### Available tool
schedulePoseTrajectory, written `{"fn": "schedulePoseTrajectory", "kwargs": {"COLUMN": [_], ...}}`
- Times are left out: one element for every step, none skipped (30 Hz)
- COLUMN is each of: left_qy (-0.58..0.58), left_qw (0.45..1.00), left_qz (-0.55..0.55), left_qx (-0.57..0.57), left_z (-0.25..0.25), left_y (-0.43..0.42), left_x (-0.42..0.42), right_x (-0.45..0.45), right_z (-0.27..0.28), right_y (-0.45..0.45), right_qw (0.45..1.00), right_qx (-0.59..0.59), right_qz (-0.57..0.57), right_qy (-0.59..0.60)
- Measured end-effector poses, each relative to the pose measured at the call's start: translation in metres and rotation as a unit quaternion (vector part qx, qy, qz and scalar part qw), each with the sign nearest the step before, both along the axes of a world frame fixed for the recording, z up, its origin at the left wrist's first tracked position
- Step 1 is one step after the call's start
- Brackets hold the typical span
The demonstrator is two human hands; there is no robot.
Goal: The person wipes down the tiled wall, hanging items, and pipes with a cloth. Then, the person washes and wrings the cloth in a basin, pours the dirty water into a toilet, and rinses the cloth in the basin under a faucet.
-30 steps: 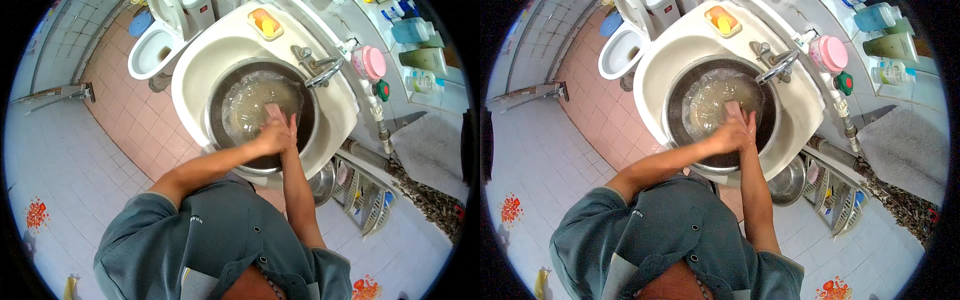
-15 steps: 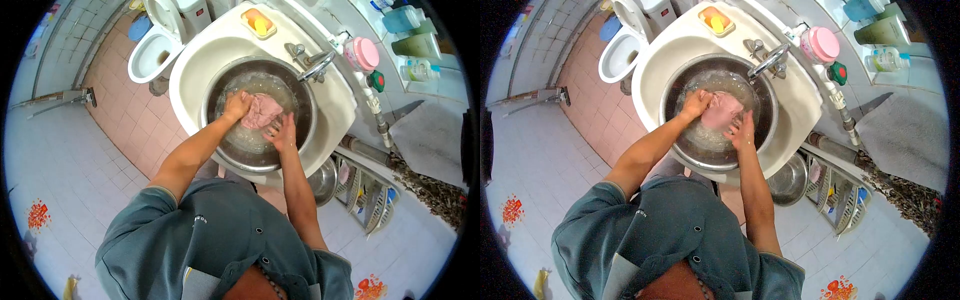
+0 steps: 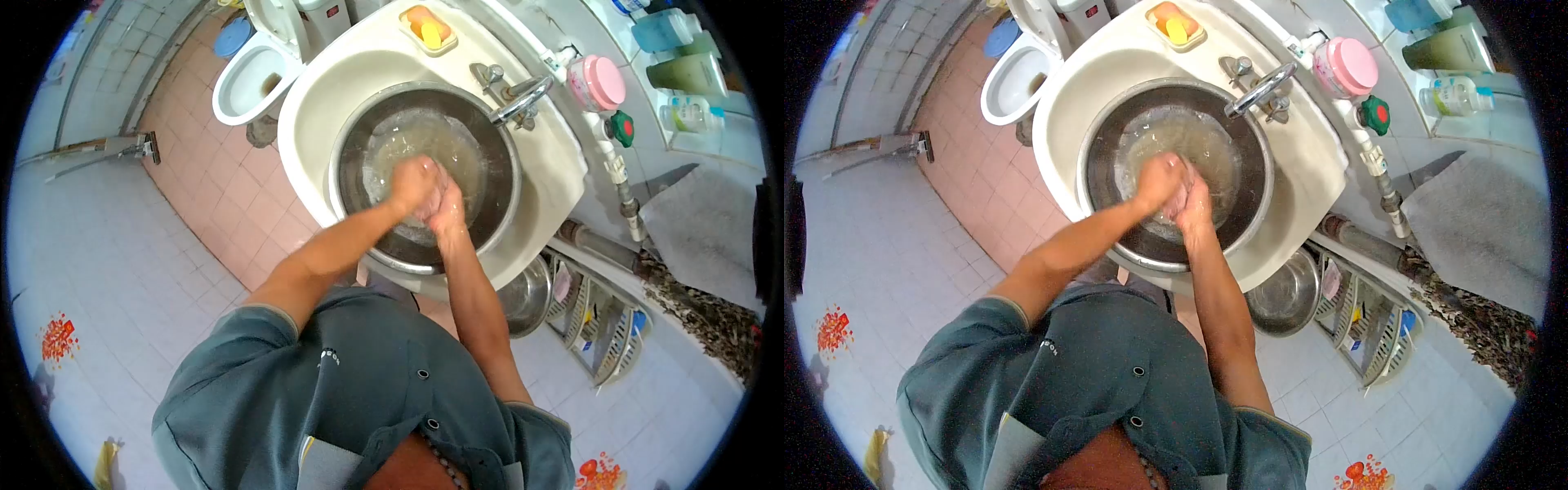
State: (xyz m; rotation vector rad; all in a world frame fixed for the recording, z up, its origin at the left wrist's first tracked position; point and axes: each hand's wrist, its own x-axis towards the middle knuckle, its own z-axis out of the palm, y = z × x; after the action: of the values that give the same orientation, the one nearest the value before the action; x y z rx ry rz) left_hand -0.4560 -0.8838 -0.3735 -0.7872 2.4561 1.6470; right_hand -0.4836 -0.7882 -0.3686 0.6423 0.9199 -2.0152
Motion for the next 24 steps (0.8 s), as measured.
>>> {"fn": "schedulePoseTrajectory", "kwargs": {"left_qy": [0.040,0.083,0.085,0.100,0.115,0.096,-0.002,-0.101,-0.045,0.012,0.051,0.088,-0.024,-0.025,0.025,0.076,0.124,0.170,0.067,-0.038,-0.028,-0.015,-0.012,0.048], "left_qw": [0.996,0.985,0.985,0.977,0.966,0.966,0.999,0.970,0.970,0.966,0.960,0.952,0.971,0.971,0.984,0.991,0.991,0.985,0.997,0.998,0.997,0.994,0.994,0.983], "left_qz": [0.018,0.034,0.032,0.086,0.143,0.102,0.046,-0.013,-0.034,-0.055,-0.095,-0.136,-0.132,-0.131,-0.103,-0.074,-0.045,-0.016,0.003,0.022,0.028,0.032,0.029,0.049], "left_qx": [-0.072,-0.144,-0.146,-0.165,-0.183,-0.218,0.001,0.220,0.238,0.253,0.257,0.259,0.198,0.199,0.141,0.083,0.025,-0.032,-0.034,-0.035,-0.070,-0.106,-0.106,-0.171], "left_z": [-0.009,-0.015,-0.022,-0.029,-0.040,-0.041,-0.044,-0.026,-0.015,-0.002,0.012,0.030,0.060,0.056,0.046,0.034,0.023,0.016,0.022,0.028,0.015,-0.002,-0.017,-0.033], "left_y": [-0.015,-0.022,-0.023,-0.025,-0.026,-0.026,-0.023,-0.016,0.002,0.024,0.042,0.057,0.066,0.066,0.064,0.060,0.056,0.051,0.035,0.016,-0.004,-0.018,-0.025,-0.032], "left_x": [-0.001,-0.003,-0.002,0.000,0.002,0.006,0.006,0.006,0.012,0.019,0.024,0.027,0.024,0.025,0.022,0.016,0.012,0.008,-0.002,-0.010,-0.013,-0.012,-0.007,-0.002], "right_x": [0.002,-0.002,-0.007,-0.008,-0.008,-0.007,-0.008,-0.007,-0.006,-0.006,-0.006,-0.004,-0.003,-0.003,-0.005,-0.003,-0.001,0.003,0.001,-0.002,-0.002,-0.003,-0.006,-0.009], "right_z": [-0.007,-0.017,-0.006,0.010,0.020,0.027,0.033,0.042,0.023,-0.011,-0.031,-0.001,-0.006,-0.018,-0.036,-0.072,-0.062,-0.037,-0.020,-0.017,-0.018,-0.018,-0.017,-0.007], "right_y": [0.006,0.016,0.018,0.031,0.037,0.042,0.045,0.040,0.047,0.057,0.061,0.058,0.058,0.059,0.060,0.057,0.048,0.033,0.019,0.012,0.012,0.014,0.014,0.023], "right_qw": [1.000,1.000,1.000,0.995,0.996,0.993,0.989,0.986,0.986,0.997,0.997,0.995,0.994,0.981,0.960,0.968,0.968,0.978,0.870,0.998,0.998,0.999,0.998,0.999], "right_qx": [0.000,-0.014,-0.028,0.093,0.091,0.109,0.128,0.140,0.141,0.039,-0.065,-0.093,-0.093,-0.180,-0.266,-0.236,-0.235,-0.042,0.152,0.052,0.053,0.002,-0.051,0.043], "right_qz": [-0.002,-0.006,-0.010,-0.001,0.001,-0.001,-0.005,-0.014,-0.013,-0.002,0.011,0.035,0.036,0.038,0.039,-0.020,-0.022,0.107,0.224,0.027,0.026,0.021,0.015,-0.002], "right_qy": [-0.002,-0.002,-0.002,-0.023,-0.020,-0.049,-0.078,-0.091,-0.092,-0.065,-0.038,-0.034,-0.036,-0.055,-0.073,-0.081,-0.081,0.174,0.411,0.018,0.017,0.027,0.039,0.003]}}
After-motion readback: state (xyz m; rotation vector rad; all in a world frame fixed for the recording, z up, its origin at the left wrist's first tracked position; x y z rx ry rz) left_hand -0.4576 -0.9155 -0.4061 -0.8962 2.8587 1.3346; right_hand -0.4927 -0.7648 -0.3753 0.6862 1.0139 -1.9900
